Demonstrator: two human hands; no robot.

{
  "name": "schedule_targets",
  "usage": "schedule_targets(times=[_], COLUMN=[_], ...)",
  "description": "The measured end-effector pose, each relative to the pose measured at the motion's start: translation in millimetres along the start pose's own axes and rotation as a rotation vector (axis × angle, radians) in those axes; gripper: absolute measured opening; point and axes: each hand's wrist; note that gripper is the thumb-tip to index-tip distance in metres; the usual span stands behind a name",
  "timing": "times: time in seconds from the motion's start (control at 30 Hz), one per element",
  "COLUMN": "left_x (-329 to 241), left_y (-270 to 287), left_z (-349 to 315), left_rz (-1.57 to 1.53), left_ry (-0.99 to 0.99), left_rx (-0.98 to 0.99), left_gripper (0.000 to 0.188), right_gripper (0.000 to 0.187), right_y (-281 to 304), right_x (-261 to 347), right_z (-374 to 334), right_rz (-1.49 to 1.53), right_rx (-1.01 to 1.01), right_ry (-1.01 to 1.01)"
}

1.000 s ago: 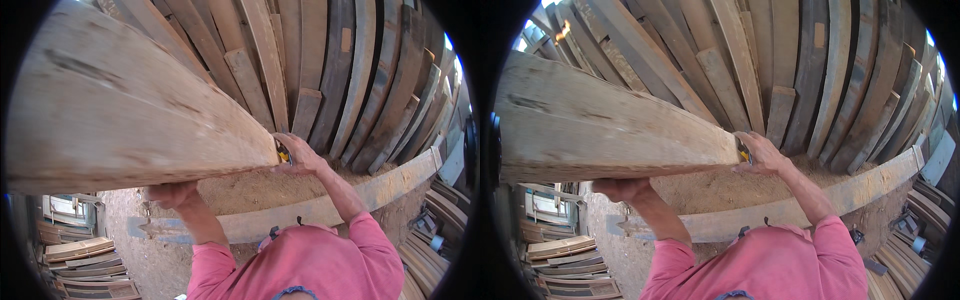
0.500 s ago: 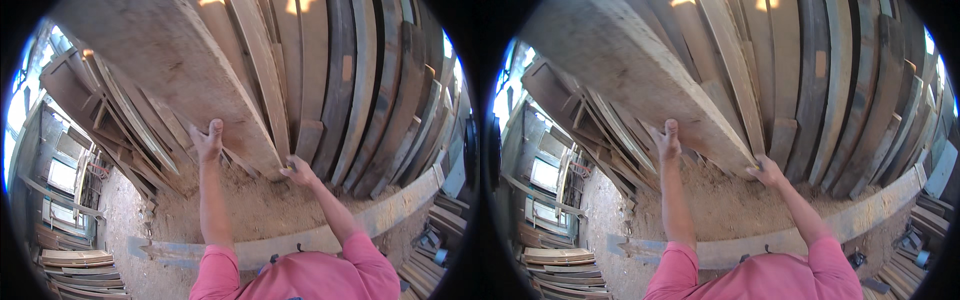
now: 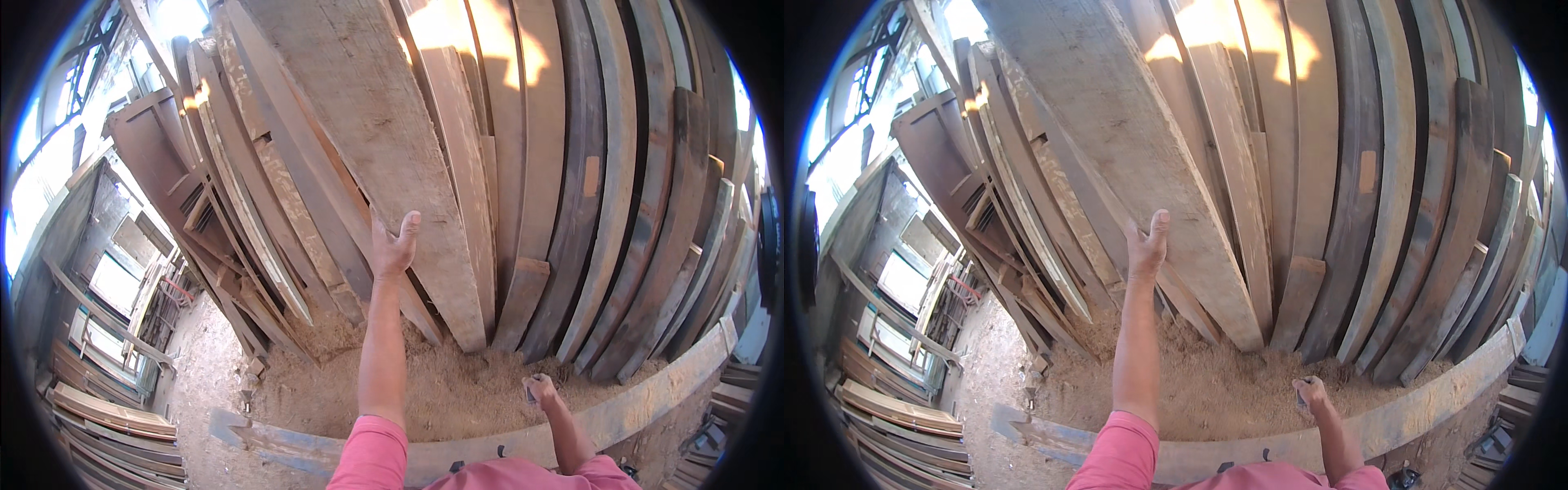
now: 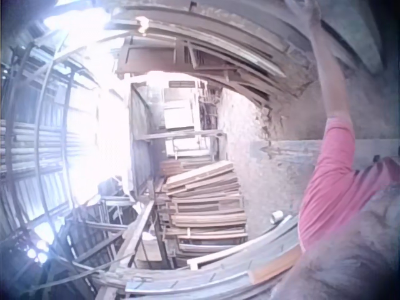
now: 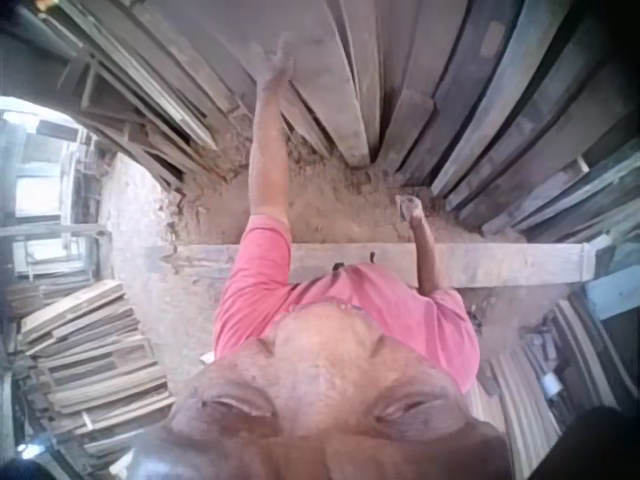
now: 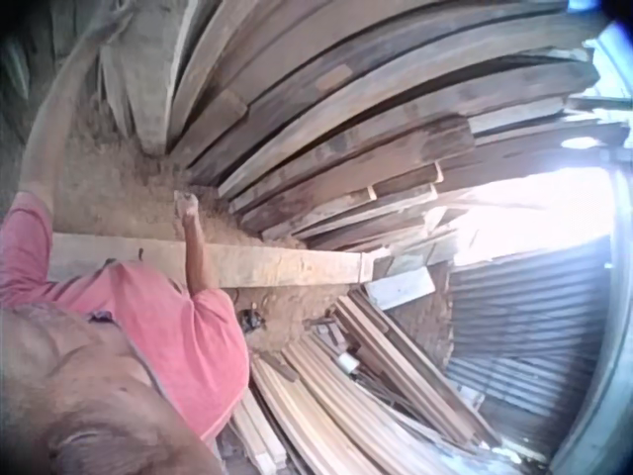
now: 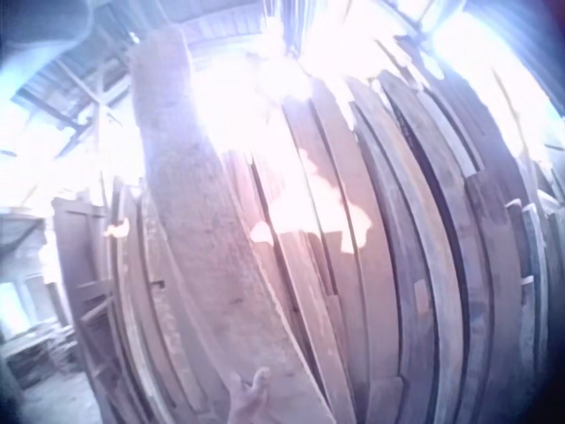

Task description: The person picks up several thin wood strips from a large stack of lumber by hand and inspects them before setting them down on a wooden workbench.

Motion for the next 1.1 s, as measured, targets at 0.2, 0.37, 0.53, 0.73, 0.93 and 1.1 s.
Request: schedule_targets(times=[0.2, 0.37, 0.53, 0.73, 0.93, 1.1], left_x=[-8, -6, 9, 12, -9, -3], left_y=[15, -5, 27, 37, 38, 71], left_z=[-2, 8, 1, -2, -4, -10], left_rz=[0.129, 0.054, 0.153, 0.156, 0.379, 0.696], left_ry=[0.054, -0.042, -0.043, -0.043, -0.011, 0.156], left_rx=[0.019, 0.019, 0.119, 0.151, 0.081, 0.053], left_gripper=[0.072, 0.070, 0.070, 0.072, 0.077, 0.090], right_gripper=[0.035, 0.037, 0.057, 0.060, 0.060, 0.057], right_y=[15, 77, 86, 89, 96, 82], right_x=[-25, -104, -127, -141, -149, -156], right_z=[-36, -3, -40, -57, -63, -52], right_rz=[-0.740, -1.034, -1.028, -1.155, -1.482, -1.337], right_rx=[-0.151, -0.357, -0.339, -0.429, -0.390, -0.415], right_ry=[0.041, 0.298, 0.214, 0.159, 0.353, 0.203])
Point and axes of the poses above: each hand's wrist, its own z-axis towards the middle knuckle, its own y-axis out of the back of the hand, x = y × z, and after that the axes turned 11 degrees about -y, right-handed
